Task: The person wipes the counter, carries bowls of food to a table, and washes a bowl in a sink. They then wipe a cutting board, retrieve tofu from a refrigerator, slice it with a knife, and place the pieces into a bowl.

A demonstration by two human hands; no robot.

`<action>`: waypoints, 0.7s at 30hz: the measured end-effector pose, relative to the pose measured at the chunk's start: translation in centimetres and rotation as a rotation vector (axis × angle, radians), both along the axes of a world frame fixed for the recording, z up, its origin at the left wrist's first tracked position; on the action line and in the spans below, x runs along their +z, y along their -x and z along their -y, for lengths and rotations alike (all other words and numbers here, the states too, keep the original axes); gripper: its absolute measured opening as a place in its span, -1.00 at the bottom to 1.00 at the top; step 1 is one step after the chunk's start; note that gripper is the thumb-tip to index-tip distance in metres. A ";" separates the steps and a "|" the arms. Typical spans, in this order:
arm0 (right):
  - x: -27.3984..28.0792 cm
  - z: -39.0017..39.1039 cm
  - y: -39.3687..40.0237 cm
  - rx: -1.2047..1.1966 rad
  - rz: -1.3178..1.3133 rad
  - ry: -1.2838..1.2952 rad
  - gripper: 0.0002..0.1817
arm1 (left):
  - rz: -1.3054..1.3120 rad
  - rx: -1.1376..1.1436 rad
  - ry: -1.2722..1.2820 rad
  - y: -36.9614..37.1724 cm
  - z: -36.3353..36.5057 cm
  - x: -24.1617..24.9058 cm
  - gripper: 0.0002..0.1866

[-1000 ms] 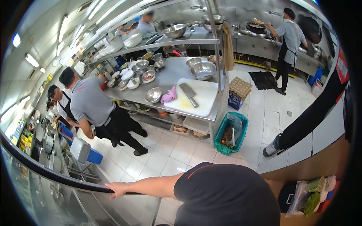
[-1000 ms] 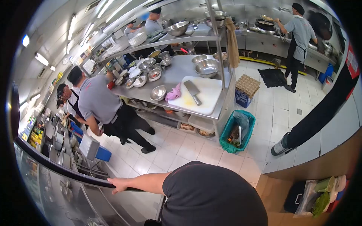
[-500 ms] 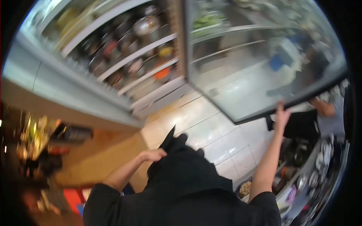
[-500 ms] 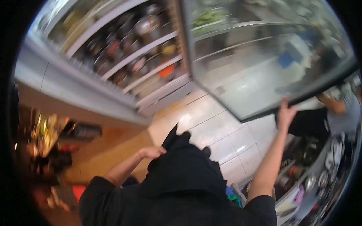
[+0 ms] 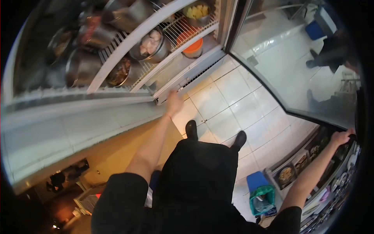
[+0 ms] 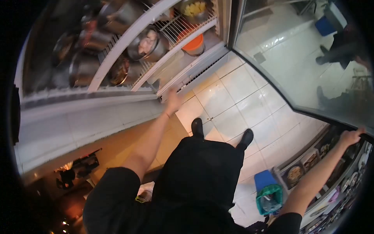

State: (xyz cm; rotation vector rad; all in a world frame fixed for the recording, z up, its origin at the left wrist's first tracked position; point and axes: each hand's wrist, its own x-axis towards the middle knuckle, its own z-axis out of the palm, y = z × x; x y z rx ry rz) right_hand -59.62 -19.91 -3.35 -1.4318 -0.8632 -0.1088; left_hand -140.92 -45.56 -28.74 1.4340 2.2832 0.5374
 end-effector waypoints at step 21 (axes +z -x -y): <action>-12.0 0.3 -4.9 0.025 0.430 0.670 -0.58 | -0.416 0.122 0.171 13.3 -8.9 0.3 -0.12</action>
